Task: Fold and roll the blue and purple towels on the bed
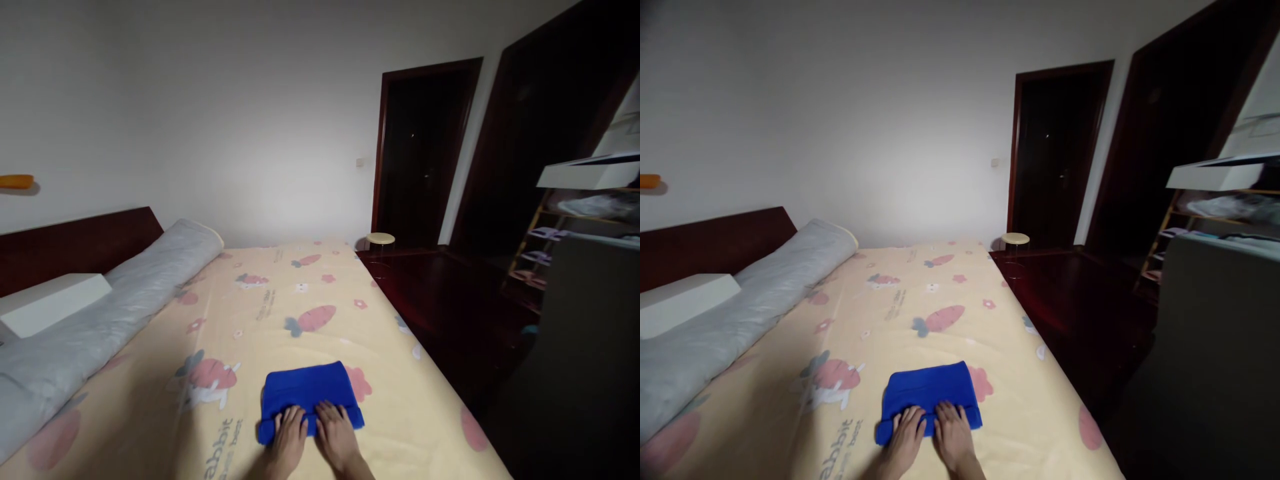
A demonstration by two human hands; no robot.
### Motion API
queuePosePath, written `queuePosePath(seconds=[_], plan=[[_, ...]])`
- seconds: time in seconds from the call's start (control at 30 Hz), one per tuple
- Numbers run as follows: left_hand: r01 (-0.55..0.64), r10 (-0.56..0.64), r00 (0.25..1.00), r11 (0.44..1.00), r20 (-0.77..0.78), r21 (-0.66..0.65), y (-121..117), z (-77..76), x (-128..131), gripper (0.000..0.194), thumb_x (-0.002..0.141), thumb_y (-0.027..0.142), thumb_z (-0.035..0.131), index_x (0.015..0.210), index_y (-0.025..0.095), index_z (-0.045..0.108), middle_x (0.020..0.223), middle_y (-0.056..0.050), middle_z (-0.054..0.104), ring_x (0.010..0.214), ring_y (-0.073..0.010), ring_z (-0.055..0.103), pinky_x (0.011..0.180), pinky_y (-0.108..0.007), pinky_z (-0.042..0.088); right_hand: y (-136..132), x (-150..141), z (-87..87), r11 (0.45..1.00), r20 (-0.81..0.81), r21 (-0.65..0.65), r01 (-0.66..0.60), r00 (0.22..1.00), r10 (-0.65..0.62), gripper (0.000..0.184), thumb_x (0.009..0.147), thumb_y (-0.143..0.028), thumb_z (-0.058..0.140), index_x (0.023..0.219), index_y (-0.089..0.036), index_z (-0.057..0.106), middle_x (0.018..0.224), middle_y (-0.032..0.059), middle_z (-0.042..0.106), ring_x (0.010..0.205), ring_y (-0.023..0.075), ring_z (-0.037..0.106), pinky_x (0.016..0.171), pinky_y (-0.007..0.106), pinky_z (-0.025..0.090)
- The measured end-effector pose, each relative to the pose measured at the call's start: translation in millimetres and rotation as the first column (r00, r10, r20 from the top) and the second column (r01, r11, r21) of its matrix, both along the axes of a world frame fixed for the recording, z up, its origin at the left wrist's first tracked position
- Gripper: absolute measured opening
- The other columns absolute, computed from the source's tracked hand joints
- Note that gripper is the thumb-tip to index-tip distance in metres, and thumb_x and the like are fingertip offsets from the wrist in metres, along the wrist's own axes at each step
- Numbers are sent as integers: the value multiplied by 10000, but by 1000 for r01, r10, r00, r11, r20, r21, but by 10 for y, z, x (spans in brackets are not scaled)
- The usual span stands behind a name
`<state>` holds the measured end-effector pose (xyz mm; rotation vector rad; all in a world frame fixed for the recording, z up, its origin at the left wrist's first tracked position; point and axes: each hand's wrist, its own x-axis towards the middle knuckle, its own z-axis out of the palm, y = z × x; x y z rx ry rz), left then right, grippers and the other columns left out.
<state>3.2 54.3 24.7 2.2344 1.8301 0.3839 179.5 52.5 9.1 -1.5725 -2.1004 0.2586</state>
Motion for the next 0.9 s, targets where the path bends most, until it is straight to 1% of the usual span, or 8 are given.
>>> queuePosePath(seconds=[0.13,0.2,0.3,0.43,0.53,0.73,0.83,0.9], plan=[[-51,59,996,991,-60,121,-82,-165,-498,444,952,398,329,1329,309,544,1418,-22,557,1293,-195,485,1085,-421,337,42,519,-103,980,53,-14,199,979,-198,470,965,-446,341,1287,-228,605,1394,88,538,1328,300,438,1099,522,268],[-90,109,991,974,-81,208,-116,-207,-575,445,945,363,346,1339,285,539,1424,-46,548,1308,-219,475,1087,-449,334,27,600,-66,975,66,-5,221,973,-221,482,964,-444,334,1301,-218,595,1414,93,514,1351,309,407,1115,543,237],[-52,73,995,964,-72,259,-85,-221,-336,470,920,205,330,1334,260,546,1419,-45,552,1322,-206,470,1095,-436,339,3,382,58,994,53,-3,107,993,-106,473,985,-370,283,1330,-217,568,1443,79,481,1370,262,385,1137,489,225],[76,-68,996,985,-55,155,76,-237,140,510,911,156,277,1348,229,529,1404,-36,564,1279,-149,518,1060,-323,400,40,-94,152,981,23,-98,-167,985,170,469,982,-329,285,1401,-259,483,1457,34,469,1370,207,387,1128,431,271],[-26,40,995,989,-96,147,166,-250,123,482,934,244,290,1366,233,503,1426,-48,535,1297,-190,503,1055,-380,408,145,-136,118,986,31,-142,-85,995,90,495,979,-408,298,1410,-239,474,1475,60,436,1389,248,355,1118,484,282],[-201,232,937,969,-261,143,156,-177,-567,481,928,300,319,1379,252,481,1489,-54,446,1371,-258,409,1087,-532,334,363,394,50,952,125,-157,264,961,-246,530,940,-393,341,1396,-172,498,1488,130,387,1395,329,327,1104,583,255],[-182,225,945,965,-238,189,167,-159,-551,477,926,247,302,1345,240,531,1465,-56,486,1375,-254,405,1114,-536,299,387,339,119,955,155,-182,233,966,-206,546,929,-322,328,1425,-129,450,1514,137,335,1425,314,260,1146,566,173],[-117,148,972,978,-180,170,206,-173,-348,507,915,180,272,1346,242,533,1453,-36,509,1365,-209,422,1119,-458,324,386,139,179,973,115,-214,81,992,-57,545,933,-277,298,1451,-148,410,1530,104,315,1437,267,239,1166,509,160]])
